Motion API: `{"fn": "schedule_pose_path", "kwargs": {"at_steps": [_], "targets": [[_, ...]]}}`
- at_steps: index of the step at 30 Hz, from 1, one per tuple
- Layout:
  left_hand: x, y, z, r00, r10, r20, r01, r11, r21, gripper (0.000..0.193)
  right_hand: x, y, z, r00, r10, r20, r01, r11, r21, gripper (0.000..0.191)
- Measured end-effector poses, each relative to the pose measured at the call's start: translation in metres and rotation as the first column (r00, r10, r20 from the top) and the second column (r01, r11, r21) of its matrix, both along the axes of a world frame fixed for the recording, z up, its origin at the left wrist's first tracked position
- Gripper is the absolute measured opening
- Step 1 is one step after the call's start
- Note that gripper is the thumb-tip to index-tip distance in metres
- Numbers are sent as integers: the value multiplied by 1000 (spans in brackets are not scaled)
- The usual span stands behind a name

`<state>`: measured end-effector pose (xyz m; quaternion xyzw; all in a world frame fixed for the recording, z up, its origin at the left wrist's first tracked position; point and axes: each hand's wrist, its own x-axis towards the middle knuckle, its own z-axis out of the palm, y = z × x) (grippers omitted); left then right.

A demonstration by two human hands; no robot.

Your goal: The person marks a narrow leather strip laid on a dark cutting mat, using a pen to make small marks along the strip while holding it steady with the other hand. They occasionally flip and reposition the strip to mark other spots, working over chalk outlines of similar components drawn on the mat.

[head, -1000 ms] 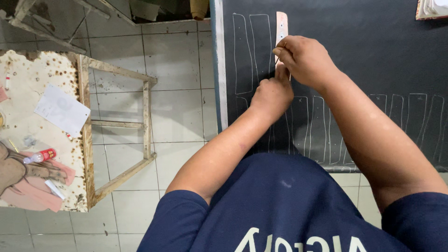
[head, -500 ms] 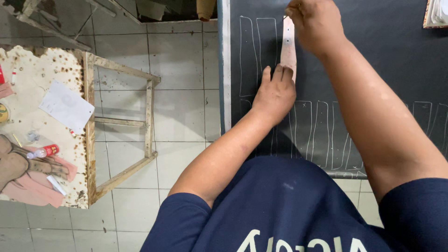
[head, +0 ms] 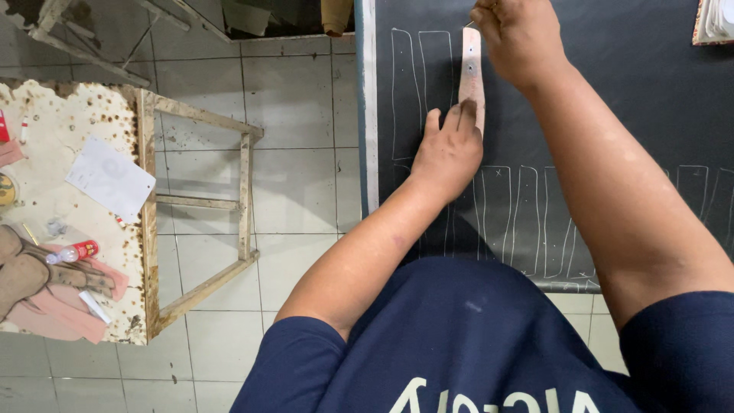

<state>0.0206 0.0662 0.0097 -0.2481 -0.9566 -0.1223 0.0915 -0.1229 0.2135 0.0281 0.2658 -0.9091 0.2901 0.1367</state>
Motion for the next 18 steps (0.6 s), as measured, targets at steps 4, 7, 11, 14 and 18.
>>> {"fn": "schedule_pose_path", "kwargs": {"at_steps": [4, 7, 11, 14, 18], "targets": [[-2, -1, -2, 1000, -19, 21, 19, 1000, 11, 29, 5, 10, 1, 996, -77, 52, 74, 996, 46, 9], [-3, -2, -3, 997, 39, -72, -36, 999, 37, 48, 16, 19, 5, 994, -90, 69, 88, 996, 28, 13], [-7, -8, -1, 1000, 5, 28, -8, 995, 95, 53, 56, 26, 10, 995, -59, 86, 56, 998, 42, 15], [-10, -14, 3, 976, 15, 216, -14, 1000, -5, 22, 98, 29, 18, 967, -119, 223, 111, 993, 49, 16], [-13, -21, 10, 951, -10, 308, -31, 991, 130, 31, 141, 30, 28, 957, -124, 261, 120, 992, 31, 16]]}}
